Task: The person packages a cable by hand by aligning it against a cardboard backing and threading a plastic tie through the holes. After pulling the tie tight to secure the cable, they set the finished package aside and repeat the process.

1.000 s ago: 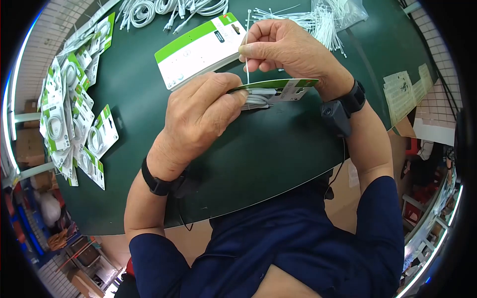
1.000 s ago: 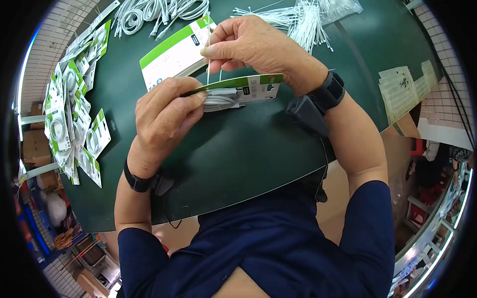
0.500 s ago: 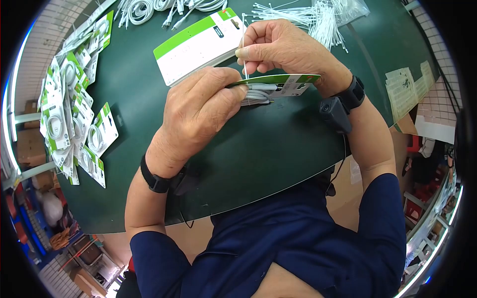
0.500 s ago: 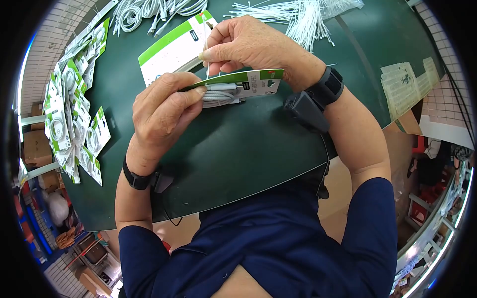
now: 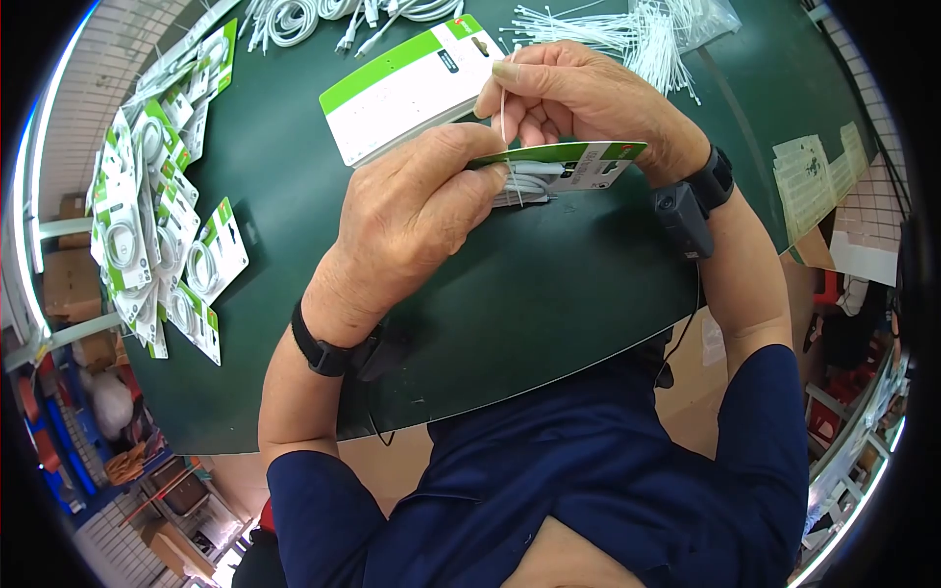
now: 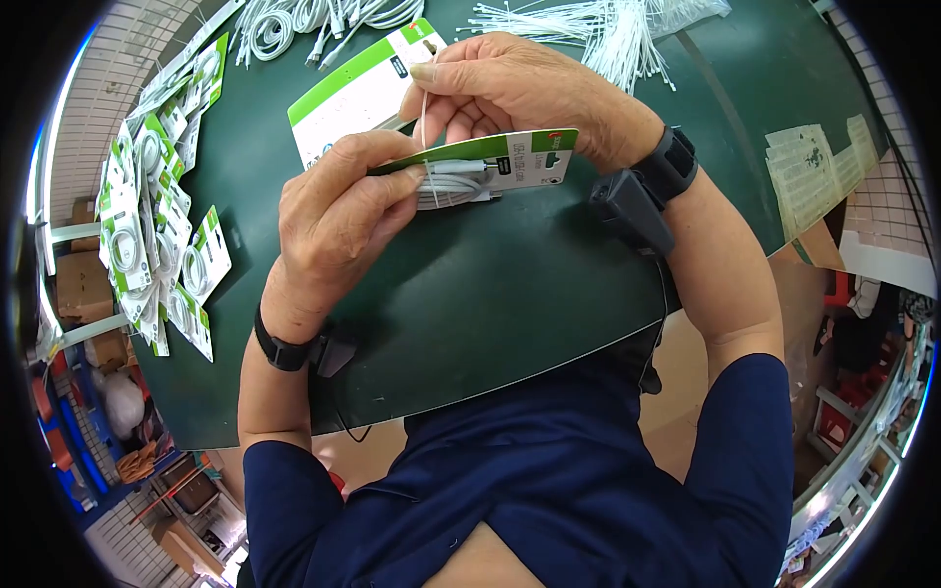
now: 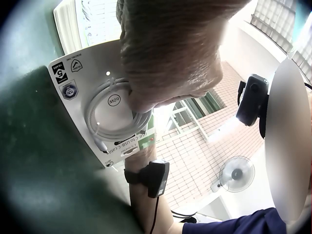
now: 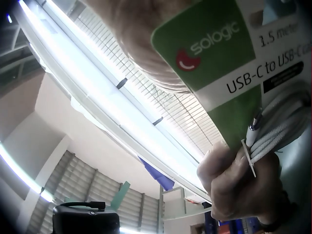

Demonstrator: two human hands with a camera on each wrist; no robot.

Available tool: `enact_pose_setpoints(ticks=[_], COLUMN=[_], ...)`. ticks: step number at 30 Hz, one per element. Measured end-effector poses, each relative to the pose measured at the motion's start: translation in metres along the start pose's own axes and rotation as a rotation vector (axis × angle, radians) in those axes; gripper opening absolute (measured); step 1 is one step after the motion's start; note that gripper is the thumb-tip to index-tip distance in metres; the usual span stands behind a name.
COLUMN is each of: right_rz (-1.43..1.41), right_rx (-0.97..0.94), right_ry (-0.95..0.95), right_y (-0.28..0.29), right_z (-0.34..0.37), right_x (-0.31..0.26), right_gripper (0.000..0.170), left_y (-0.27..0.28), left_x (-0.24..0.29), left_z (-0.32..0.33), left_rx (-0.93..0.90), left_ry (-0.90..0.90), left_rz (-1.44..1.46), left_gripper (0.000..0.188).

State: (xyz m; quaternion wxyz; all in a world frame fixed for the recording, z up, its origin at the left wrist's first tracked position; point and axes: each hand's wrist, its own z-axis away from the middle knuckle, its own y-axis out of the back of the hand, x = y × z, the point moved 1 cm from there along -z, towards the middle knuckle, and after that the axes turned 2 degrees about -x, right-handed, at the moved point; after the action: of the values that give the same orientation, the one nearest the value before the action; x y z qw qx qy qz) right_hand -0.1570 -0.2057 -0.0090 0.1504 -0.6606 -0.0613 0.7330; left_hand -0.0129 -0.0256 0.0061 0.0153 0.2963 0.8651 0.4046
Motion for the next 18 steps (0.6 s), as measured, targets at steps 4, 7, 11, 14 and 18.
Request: enact_pose_setpoints(ticks=[4, 7, 11, 14, 18], right_rz=[0.212, 0.287, 0.144, 0.105, 0.401], right_rx=[-0.059, -0.043, 0.018, 0.021, -0.083], right_ry=[0.029, 0.028, -0.02, -0.048, -0.035], right_y=[0.0022, 0.0015, 0.0019, 0.0045, 0.0015], right_z=[0.0029, 0.0051, 0.0024, 0.0011, 0.0004], right_x=[0.002, 0.0, -0.0029, -0.0019, -0.0032], right_gripper=[0.03, 0.03, 0.03, 0.031, 0.026], left_y=[0.0003, -0.0012, -0.0034, -0.0039, -0.0042], left_x=[-0.0008, -0.0012, -0.0014, -0.0017, -0.0012], left_z=[0.0002, 0.0005, 0.0021, 0.0023, 0.0015], left_rx=[-0.014, -0.012, 0.014, 0.022, 0.033], left_ry=[-0.023, -0.043, -0.05, -0.05, -0.066], left_rz=[-0.024, -0.043, -0.066, -0.074, -0.088], left_gripper=[0.023, 0.022, 0.021, 0.02, 0.017])
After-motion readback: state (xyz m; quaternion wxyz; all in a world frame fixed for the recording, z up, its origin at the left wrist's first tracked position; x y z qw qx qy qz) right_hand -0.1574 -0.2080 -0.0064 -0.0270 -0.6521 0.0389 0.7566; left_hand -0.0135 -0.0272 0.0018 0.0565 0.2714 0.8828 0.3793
